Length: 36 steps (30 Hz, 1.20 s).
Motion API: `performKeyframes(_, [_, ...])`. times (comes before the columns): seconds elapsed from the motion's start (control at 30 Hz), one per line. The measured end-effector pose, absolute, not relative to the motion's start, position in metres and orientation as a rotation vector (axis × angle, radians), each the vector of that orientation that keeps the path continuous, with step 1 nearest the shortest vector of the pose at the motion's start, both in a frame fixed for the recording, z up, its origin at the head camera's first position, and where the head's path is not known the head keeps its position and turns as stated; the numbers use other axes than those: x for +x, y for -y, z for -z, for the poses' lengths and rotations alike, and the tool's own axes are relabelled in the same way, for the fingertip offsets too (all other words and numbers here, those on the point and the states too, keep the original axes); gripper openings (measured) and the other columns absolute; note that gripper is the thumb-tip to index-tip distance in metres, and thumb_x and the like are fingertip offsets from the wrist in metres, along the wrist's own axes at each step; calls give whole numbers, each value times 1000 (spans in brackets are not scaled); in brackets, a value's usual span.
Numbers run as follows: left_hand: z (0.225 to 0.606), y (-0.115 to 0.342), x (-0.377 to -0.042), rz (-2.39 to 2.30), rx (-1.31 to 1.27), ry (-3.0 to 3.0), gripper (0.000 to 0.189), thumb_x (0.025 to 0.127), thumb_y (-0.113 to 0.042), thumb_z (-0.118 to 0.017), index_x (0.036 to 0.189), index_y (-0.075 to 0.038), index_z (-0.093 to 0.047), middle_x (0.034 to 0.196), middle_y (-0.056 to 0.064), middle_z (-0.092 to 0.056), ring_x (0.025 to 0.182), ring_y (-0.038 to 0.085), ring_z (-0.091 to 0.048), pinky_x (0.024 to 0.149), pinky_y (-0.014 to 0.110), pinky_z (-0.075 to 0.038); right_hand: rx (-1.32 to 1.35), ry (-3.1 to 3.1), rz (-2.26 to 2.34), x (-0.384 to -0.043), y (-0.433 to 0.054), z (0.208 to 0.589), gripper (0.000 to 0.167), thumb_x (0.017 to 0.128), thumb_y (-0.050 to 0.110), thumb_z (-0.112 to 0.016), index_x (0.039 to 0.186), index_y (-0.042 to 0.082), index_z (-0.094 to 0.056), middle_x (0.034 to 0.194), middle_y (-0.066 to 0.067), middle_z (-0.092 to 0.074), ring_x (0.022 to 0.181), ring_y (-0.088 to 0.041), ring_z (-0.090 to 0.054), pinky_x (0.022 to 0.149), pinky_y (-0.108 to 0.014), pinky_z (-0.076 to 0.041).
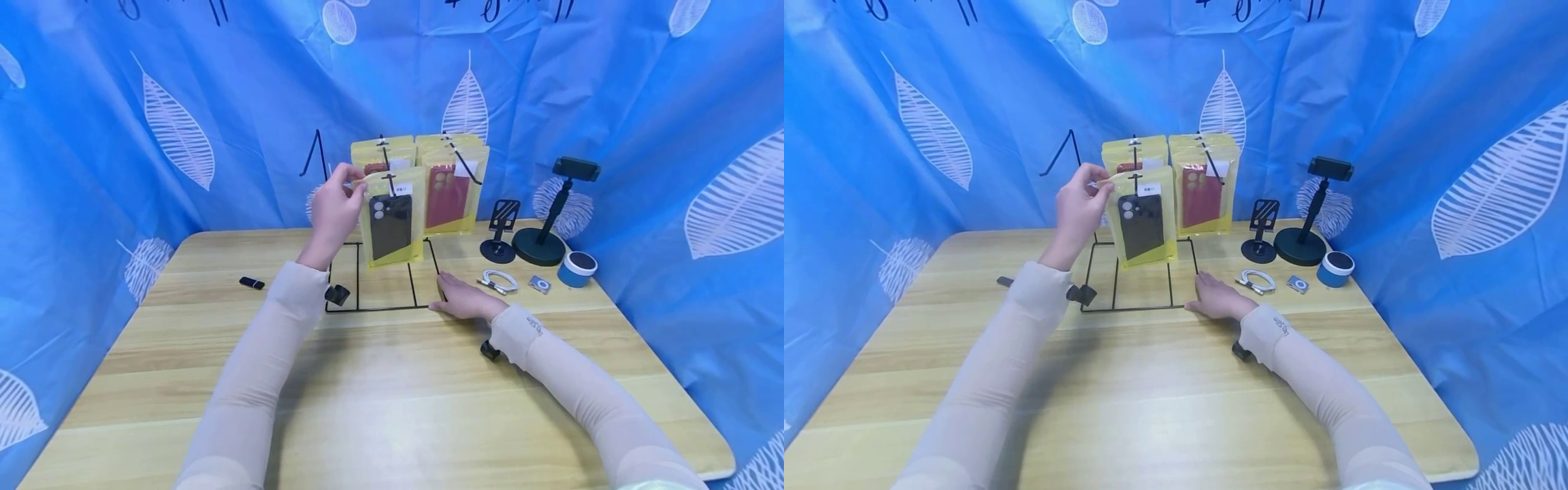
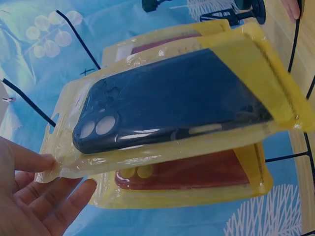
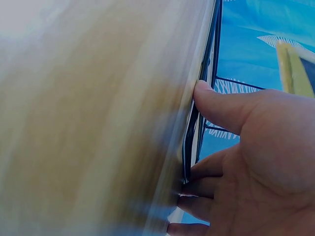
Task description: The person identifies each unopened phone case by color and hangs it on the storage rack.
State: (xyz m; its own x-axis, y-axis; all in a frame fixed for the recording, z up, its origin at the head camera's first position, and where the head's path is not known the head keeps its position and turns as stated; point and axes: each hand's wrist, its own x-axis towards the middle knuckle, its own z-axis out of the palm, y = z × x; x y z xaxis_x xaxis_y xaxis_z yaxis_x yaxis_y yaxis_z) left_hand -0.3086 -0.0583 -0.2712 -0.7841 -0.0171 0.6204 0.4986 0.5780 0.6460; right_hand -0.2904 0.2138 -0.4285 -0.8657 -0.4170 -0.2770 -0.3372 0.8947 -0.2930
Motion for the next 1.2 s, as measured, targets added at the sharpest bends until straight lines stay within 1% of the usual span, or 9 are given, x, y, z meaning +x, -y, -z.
performKeyframes(0.1, [272,56,-314,1120,-368,2247,17,98,-18,-62,112,-7,-63,108,9,-72,82,24,-68,68,36,-54,-555,-2725,327,-289,-215,429,84,101,49,-49,156,-4,-14,165,-22,-7,154,-36,-9,126,-49,-13])
performKeyframes(0.23, [271,54,-320,1084,-347,2262,19,99,-20,-62,114,-8,-62,109,7,-72,82,22,-67,68,35,-53,-554,-2728,308,-290,-216,431,84,102,50,-48,157,-4,-13,166,-22,-7,154,-35,-9,127,-48,-13])
performKeyframes(0.43, [269,51,-332,1031,-308,2285,18,99,-22,-61,112,-10,-62,109,6,-72,82,21,-68,68,35,-52,-553,-2736,307,-290,-217,432,84,102,50,-48,156,-5,-14,165,-22,-7,154,-36,-9,126,-49,-14])
performKeyframes(0.8, [262,53,-350,948,-276,2333,22,102,-26,-57,117,-10,-61,120,7,-70,69,22,-59,60,33,-44,-556,-2730,322,-291,-218,433,85,101,50,-48,157,-4,-13,165,-22,-7,154,-37,-9,126,-50,-13])
performKeyframes(0.9, [262,53,-352,941,-274,2346,23,102,-26,-56,117,-10,-61,121,7,-70,69,24,-59,61,35,-45,-555,-2733,319,-292,-218,433,85,101,50,-48,157,-4,-13,165,-22,-7,154,-36,-9,126,-49,-13])
performKeyframes(1.0, [261,53,-354,940,-271,2355,23,102,-26,-56,117,-10,-61,123,7,-69,73,23,-61,65,37,-49,-558,-2735,318,-293,-217,433,85,101,50,-48,157,-4,-13,165,-22,-7,154,-36,-10,126,-49,-14])
performKeyframes(1.1, [261,54,-355,926,-265,2363,23,102,-27,-57,118,-10,-61,123,6,-69,74,22,-61,68,36,-49,-564,-2731,323,-294,-217,433,85,101,50,-48,157,-4,-12,165,-23,-7,154,-36,-9,126,-49,-13])
performKeyframes(1.2, [262,55,-355,910,-258,2367,26,101,-28,-57,121,-11,-60,122,7,-69,68,23,-58,62,35,-46,-568,-2729,318,-294,-216,432,85,101,50,-48,157,-4,-12,165,-23,-7,154,-37,-9,126,-49,-13])
